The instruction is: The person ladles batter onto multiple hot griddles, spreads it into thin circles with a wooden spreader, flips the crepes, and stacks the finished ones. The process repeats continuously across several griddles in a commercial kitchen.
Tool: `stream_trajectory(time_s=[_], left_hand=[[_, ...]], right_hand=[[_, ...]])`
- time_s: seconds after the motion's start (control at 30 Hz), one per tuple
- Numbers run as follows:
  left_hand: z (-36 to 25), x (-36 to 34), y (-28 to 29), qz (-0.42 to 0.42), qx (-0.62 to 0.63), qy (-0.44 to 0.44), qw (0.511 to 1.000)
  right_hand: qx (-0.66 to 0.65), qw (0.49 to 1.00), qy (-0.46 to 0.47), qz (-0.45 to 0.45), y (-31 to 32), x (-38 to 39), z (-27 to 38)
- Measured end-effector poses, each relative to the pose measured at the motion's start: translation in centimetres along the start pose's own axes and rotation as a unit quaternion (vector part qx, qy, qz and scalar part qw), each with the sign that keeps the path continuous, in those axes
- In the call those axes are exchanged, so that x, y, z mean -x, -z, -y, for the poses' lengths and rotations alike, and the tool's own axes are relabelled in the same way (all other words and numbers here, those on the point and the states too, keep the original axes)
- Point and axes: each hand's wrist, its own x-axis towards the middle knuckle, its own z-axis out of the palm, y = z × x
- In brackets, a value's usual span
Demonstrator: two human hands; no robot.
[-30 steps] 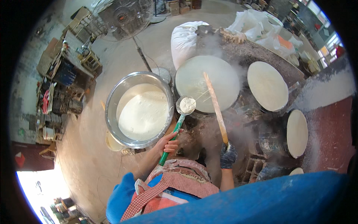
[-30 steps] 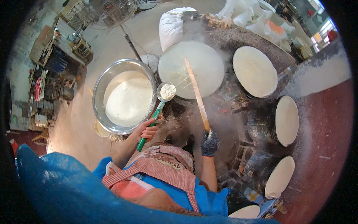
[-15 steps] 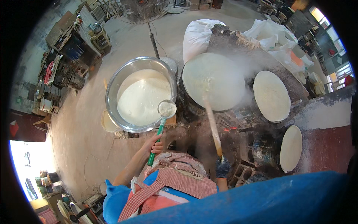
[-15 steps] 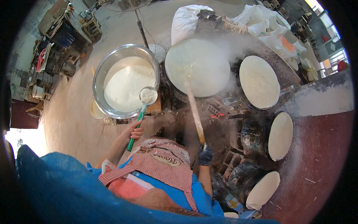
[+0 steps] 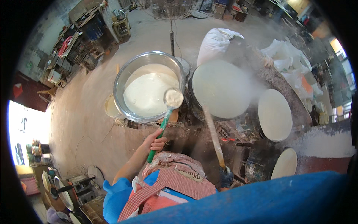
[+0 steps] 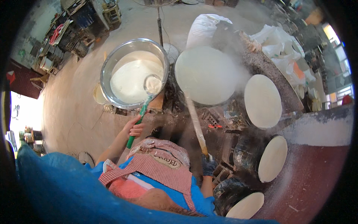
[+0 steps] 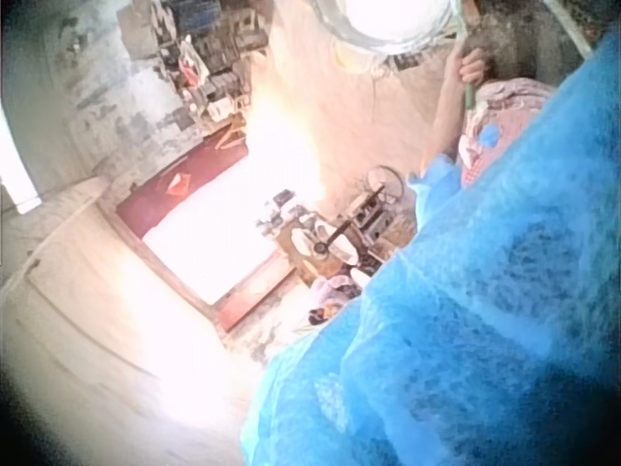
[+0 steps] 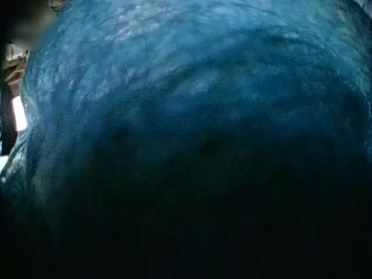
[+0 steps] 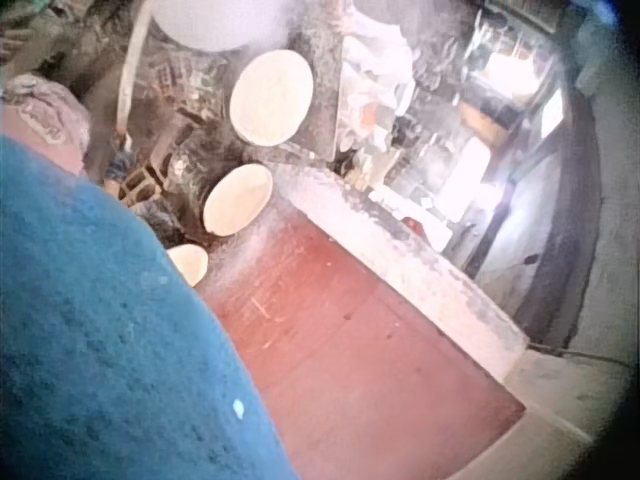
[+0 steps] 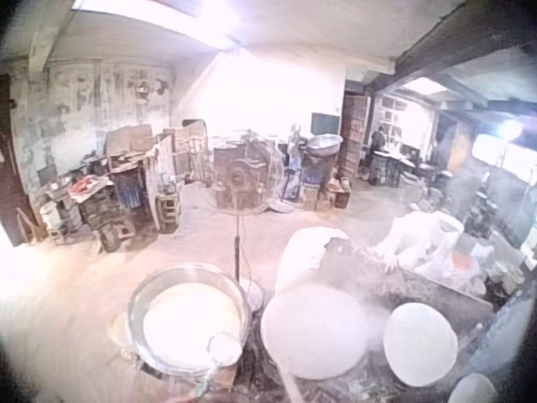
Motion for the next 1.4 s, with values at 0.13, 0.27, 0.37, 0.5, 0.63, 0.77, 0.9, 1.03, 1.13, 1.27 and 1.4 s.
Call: stream_trajectory(time_s=[0.13,0.27,0.37,0.5,0.63,0.77,0.9,1.03,1.13,1.27,1.4], left_hand=[[-0.7,1.7,1.2,0.04,-0.035,-0.055,0.997],[-5.3,0.4,6.4,-0.049,-0.007,-0.127,0.991],[-9.7,-1.4,11.0,-0.063,0.087,-0.122,0.987],[-12.5,-2.4,12.7,-0.239,0.048,-0.217,0.945],[-10.0,3.7,8.5,-0.457,-0.422,-0.233,0.747],[-5.2,19.0,2.0,-0.281,-0.564,-0.269,0.728],[0.2,35.4,-2.7,0.134,-0.643,-0.341,0.673],[1.1,47.0,-5.9,0.326,-0.69,-0.44,0.473],[-0.7,54.9,-6.4,0.345,-0.718,-0.442,0.412],[-2.6,64.9,-4.3,0.281,-0.707,-0.519,0.39],[-7.0,74.5,-1.0,0.148,-0.634,-0.718,0.248]], right_hand=[[-0.161,0.978,-0.105,0.078,-0.7,-2.3,-0.9],[-0.23,0.95,-0.08,0.196,-6.0,-8.5,2.1],[-0.149,0.965,0.072,0.205,-10.9,-13.4,8.0],[-0.035,0.953,0.18,0.241,-14.0,-17.2,18.2],[0.091,0.92,0.347,0.16,-13.8,-17.7,25.0],[-0.139,0.93,0.217,0.26,-14.4,-16.8,27.3],[-0.18,0.923,0.192,0.28,-18.7,-14.2,31.9],[-0.184,0.887,0.188,0.379,-25.8,-7.6,44.5],[-0.081,0.834,0.295,0.459,-32.6,0.1,57.2],[0.133,0.691,0.571,0.423,-39.3,8.4,70.5],[0.194,0.598,0.66,0.413,-48.0,13.4,80.6]])
